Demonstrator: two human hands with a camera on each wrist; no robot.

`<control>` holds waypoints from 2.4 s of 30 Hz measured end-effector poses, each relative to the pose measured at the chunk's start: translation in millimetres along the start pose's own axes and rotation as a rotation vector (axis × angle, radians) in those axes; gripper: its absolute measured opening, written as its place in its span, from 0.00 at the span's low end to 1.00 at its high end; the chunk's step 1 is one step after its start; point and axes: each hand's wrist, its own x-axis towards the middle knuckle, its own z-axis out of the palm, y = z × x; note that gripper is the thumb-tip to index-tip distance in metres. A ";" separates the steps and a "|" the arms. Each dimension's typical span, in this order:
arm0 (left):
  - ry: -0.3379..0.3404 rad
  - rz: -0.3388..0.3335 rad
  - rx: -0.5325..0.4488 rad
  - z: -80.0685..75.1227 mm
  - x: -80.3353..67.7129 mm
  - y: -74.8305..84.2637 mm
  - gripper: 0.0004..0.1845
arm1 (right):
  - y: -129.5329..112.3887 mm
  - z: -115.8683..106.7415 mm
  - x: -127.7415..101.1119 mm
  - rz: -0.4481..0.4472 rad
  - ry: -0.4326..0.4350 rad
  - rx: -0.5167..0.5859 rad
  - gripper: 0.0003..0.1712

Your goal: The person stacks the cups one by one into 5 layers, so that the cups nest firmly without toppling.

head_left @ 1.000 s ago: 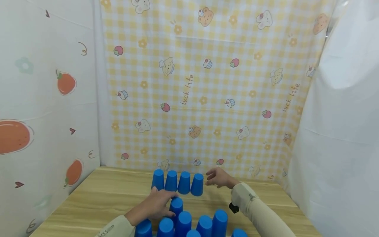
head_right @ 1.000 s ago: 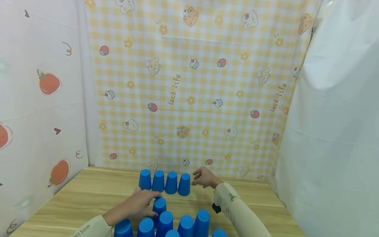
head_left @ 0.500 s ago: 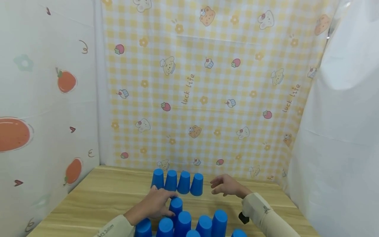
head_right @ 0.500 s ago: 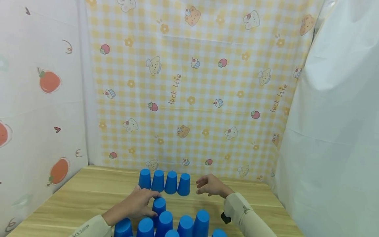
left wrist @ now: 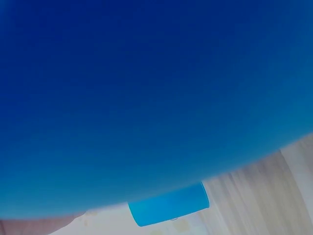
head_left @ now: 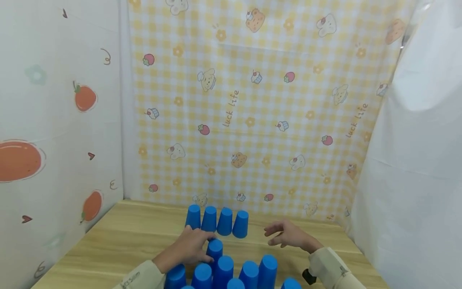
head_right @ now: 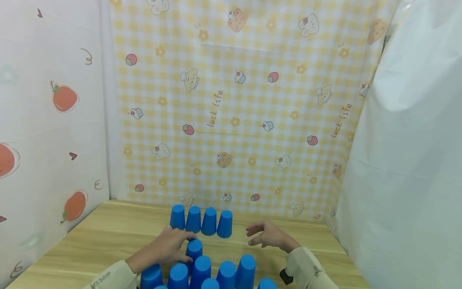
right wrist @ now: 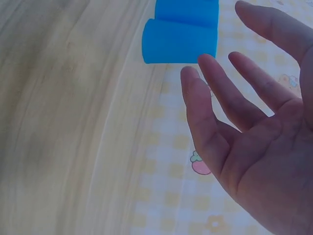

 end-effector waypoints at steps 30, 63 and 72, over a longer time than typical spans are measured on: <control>0.004 -0.010 -0.023 4.8 2.1 -5.7 0.22 | 28.4 14.8 -21.9 -0.140 -0.428 0.220 0.29; -0.021 -0.072 0.072 5.0 6.7 -3.0 0.30 | 29.6 13.7 2.3 0.036 0.097 0.087 0.28; 0.008 -0.047 0.092 4.4 5.3 -1.1 0.26 | 29.7 13.5 17.9 0.076 0.224 0.087 0.31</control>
